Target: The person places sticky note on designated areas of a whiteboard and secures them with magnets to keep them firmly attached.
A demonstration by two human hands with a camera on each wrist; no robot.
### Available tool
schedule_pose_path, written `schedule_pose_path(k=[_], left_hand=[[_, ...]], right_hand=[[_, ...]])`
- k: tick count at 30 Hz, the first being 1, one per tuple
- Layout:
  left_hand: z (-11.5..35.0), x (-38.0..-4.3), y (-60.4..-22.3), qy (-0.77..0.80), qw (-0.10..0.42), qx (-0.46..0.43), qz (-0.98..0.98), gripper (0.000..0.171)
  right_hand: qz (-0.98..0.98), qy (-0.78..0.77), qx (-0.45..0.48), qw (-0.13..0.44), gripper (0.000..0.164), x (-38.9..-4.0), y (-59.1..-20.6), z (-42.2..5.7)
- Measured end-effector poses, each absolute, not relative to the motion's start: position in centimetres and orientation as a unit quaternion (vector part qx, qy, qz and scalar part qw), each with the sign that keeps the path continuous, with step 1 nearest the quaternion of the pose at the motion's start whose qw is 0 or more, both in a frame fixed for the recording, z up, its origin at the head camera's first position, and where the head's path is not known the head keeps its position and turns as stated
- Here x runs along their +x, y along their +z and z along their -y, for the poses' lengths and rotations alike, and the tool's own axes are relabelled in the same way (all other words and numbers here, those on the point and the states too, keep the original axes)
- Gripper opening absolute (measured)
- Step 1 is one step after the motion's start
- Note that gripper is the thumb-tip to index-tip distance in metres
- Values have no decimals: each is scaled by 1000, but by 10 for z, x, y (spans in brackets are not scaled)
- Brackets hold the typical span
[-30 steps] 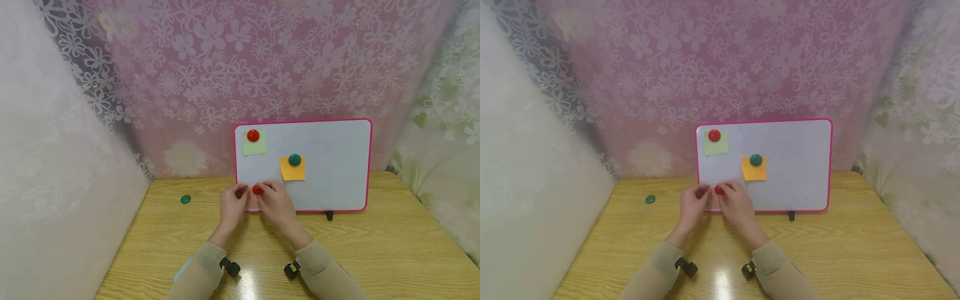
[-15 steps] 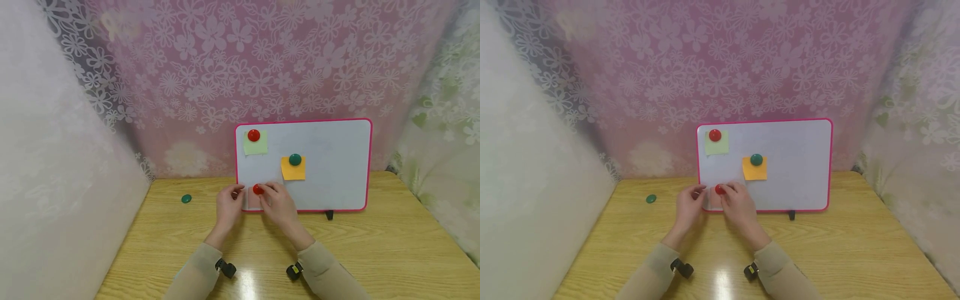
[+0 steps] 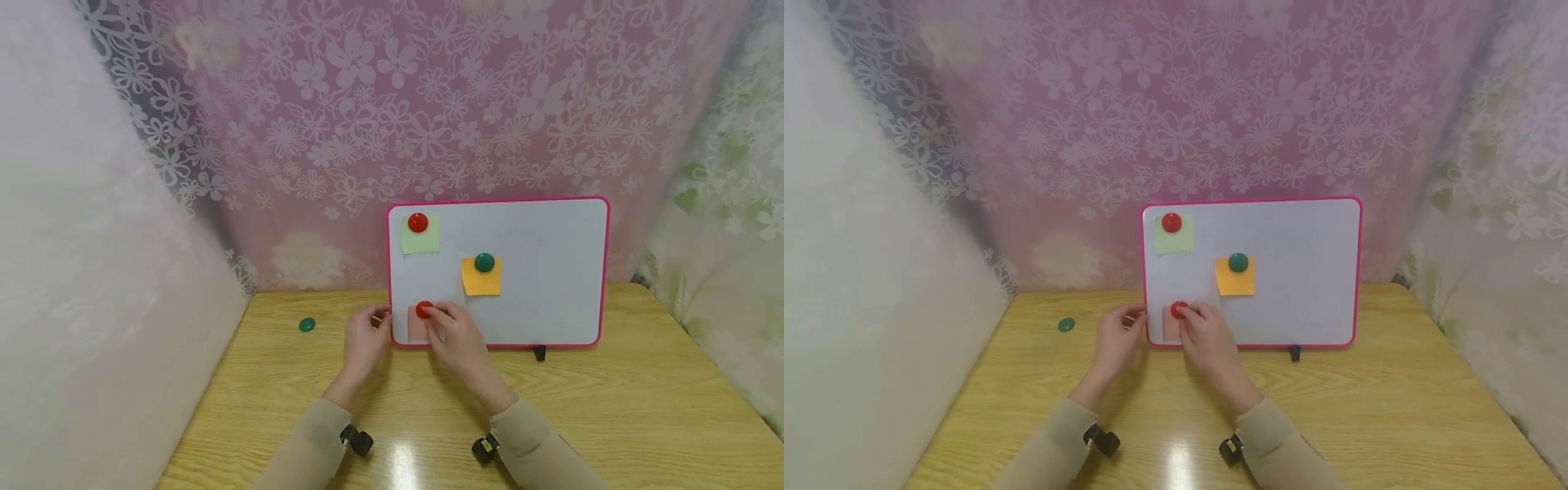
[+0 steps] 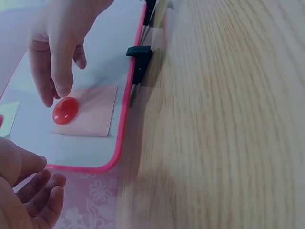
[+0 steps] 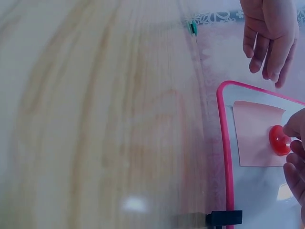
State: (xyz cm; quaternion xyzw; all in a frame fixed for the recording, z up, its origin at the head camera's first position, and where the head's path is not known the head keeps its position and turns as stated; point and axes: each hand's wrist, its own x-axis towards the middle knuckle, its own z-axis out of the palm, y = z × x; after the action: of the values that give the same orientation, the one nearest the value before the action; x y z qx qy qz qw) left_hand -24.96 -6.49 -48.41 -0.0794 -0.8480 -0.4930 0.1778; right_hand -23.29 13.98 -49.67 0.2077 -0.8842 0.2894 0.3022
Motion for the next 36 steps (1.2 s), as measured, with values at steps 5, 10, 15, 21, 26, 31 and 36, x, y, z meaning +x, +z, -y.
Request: schedule_pose_path(k=[5,10,15,21,26,31,36], left_hand=[[73,-249,-484,-474,173,-87,859,16],[83,-247,-481,-458,162,-84,870,17],[95,-244,-482,-449,157,-90,875,17],[114,-235,-485,-437,153,-102,881,16],[131,-229,-488,-424,139,-106,889,17],[149,-225,-490,-426,120,-101,891,17],[166,-226,-496,-411,110,-95,900,18]], right_hand=[[884,288,216,297,29,-231,-496,-141],[875,292,243,299,30,-227,-498,-141],[867,294,260,307,30,-226,-501,-141],[868,318,271,268,33,-220,-499,-136],[871,369,269,180,28,-211,-491,-130],[881,387,259,79,22,-202,-484,-124],[872,405,274,3,24,-196,-483,-117]])
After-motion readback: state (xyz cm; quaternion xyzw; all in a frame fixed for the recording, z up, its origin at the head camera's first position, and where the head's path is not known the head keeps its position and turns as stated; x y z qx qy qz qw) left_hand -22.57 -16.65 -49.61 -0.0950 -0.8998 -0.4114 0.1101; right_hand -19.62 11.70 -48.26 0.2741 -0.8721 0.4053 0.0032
